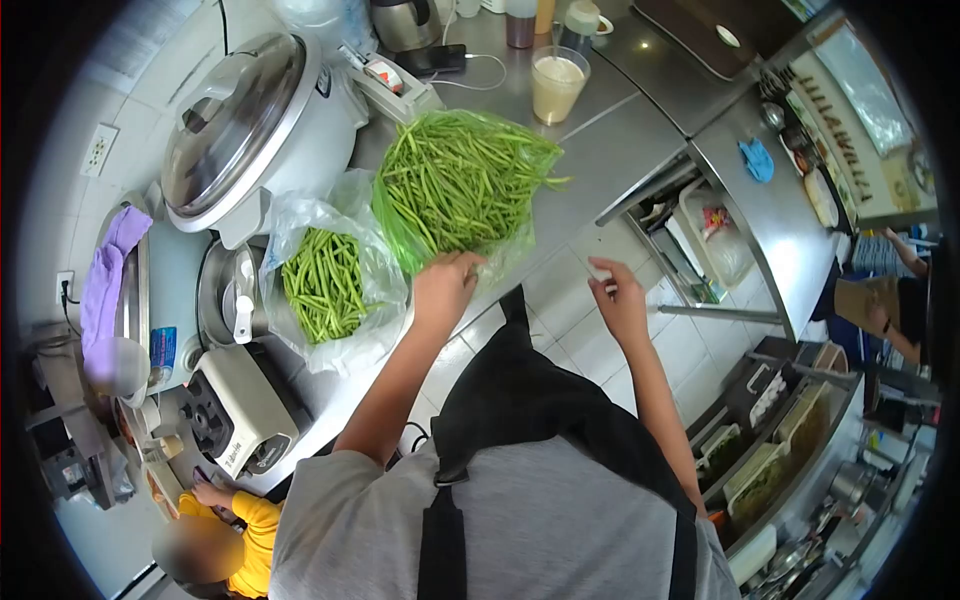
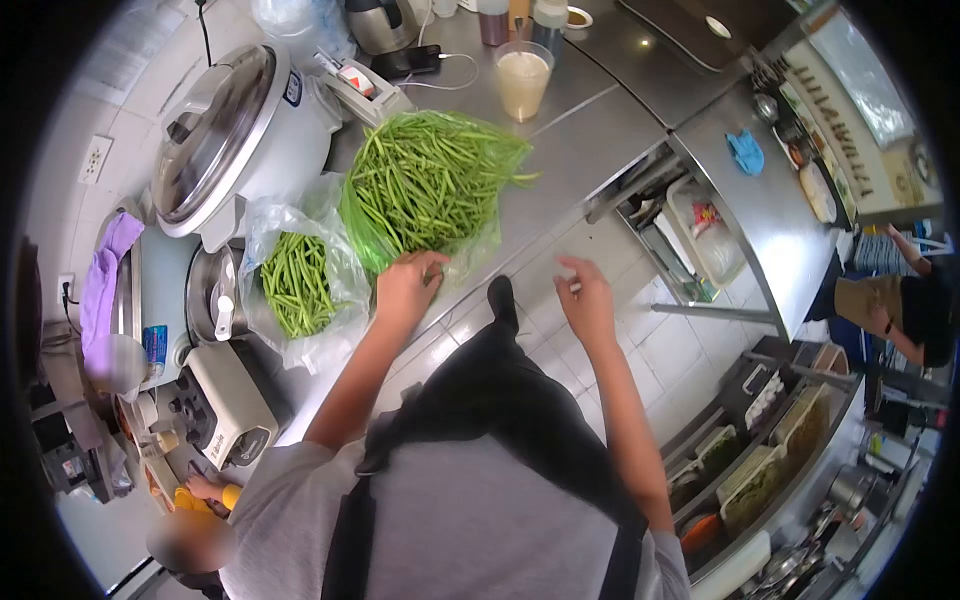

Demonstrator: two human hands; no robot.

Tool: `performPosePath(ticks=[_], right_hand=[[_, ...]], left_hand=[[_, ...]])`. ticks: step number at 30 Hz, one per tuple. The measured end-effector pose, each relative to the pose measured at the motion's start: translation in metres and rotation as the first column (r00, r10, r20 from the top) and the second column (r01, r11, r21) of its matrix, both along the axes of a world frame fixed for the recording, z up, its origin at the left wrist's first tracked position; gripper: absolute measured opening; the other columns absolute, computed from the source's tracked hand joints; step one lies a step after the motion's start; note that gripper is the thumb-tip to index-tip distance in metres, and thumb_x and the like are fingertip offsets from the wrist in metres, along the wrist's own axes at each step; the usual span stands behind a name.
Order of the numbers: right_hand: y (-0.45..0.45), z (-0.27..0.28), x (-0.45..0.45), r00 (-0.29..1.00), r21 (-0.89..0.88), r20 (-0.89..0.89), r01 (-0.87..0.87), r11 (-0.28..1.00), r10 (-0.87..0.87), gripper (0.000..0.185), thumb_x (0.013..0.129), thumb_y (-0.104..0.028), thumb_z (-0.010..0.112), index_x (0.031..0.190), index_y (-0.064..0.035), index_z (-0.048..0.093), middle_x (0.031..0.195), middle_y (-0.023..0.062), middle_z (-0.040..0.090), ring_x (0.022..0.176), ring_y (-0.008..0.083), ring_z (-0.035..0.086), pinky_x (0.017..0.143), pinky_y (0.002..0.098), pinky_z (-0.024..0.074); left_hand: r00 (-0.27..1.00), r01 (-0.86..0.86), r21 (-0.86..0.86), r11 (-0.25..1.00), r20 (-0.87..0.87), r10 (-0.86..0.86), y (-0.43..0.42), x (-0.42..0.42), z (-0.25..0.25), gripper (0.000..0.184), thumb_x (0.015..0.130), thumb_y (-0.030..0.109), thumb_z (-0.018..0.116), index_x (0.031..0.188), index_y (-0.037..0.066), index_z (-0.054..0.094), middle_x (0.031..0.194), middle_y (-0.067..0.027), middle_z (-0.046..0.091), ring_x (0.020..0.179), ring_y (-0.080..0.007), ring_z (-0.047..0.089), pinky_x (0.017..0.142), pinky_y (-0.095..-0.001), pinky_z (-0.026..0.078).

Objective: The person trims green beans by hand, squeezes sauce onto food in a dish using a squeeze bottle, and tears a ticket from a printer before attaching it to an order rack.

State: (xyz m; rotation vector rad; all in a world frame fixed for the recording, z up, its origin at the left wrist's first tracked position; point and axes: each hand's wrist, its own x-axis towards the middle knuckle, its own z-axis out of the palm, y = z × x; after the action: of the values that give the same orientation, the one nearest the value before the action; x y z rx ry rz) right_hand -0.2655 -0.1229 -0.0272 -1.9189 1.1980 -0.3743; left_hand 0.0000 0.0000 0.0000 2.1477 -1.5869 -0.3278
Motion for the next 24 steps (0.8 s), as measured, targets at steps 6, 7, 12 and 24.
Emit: performPosePath(ticks=[6, 7, 12, 24], right_hand=[[-0.088, 0.027, 0.094, 0.99, -0.336, 0.005, -0.131, 0.933, 0.141, 0.037, 0.08, -0.017, 0.068, 0.115, -0.01, 0.058, 0.109, 0.0121, 0.059, 0.079, 0.0278, 0.063, 0.072, 0.0376, 0.0511], [-0.102, 0.016, 0.101, 0.982, -0.426, -0.054, -0.186, 0.885, 0.181, 0.033, 0.081, -0.018, 0.068, 0.111, -0.009, 0.06, 0.106, 0.0121, 0.06, 0.079, 0.029, 0.063, 0.072, 0.0382, 0.0509], [-0.142, -0.014, 0.109, 0.964, -0.343, -0.076, -0.265, 0.901, 0.254, 0.018, 0.084, -0.02, 0.065, 0.091, -0.004, 0.062, 0.092, 0.0113, 0.062, 0.08, 0.0306, 0.064, 0.07, 0.0389, 0.0505], [-0.11, 0.084, 0.178, 0.667, -0.333, 0.045, -0.692, 0.64, 0.744, 0.024, 0.081, -0.022, 0.07, 0.098, -0.0074, 0.063, 0.089, 0.0067, 0.062, 0.072, 0.0218, 0.063, 0.062, 0.0322, 0.0489]], left_hand=[[0.994, -0.074, -0.056, 0.996, -0.09, 0.069, -0.021, 0.005, 0.006, 0.023, 0.073, 0.008, 0.067, 0.094, 0.016, 0.067, 0.08, -0.0026, 0.066, 0.08, -0.0237, 0.064, 0.065, -0.0358, 0.051], [0.996, -0.065, -0.078, 0.995, -0.065, 0.06, -0.023, 0.005, 0.003, 0.022, 0.073, 0.008, 0.067, 0.094, 0.015, 0.067, 0.08, -0.0023, 0.066, 0.079, -0.0235, 0.064, 0.064, -0.0357, 0.051], [0.984, -0.089, -0.018, 0.996, -0.159, 0.085, -0.021, 0.014, -0.007, 0.02, 0.071, 0.006, 0.068, 0.09, 0.013, 0.068, 0.078, -0.0041, 0.067, 0.071, -0.0245, 0.065, 0.061, -0.0356, 0.052], [0.926, -0.115, -0.196, 0.974, -0.376, 0.034, -0.043, 0.003, 0.071, 0.012, 0.068, -0.005, 0.067, 0.068, 0.007, 0.064, 0.076, -0.0045, 0.066, 0.074, -0.0198, 0.065, 0.062, -0.0308, 0.05]])
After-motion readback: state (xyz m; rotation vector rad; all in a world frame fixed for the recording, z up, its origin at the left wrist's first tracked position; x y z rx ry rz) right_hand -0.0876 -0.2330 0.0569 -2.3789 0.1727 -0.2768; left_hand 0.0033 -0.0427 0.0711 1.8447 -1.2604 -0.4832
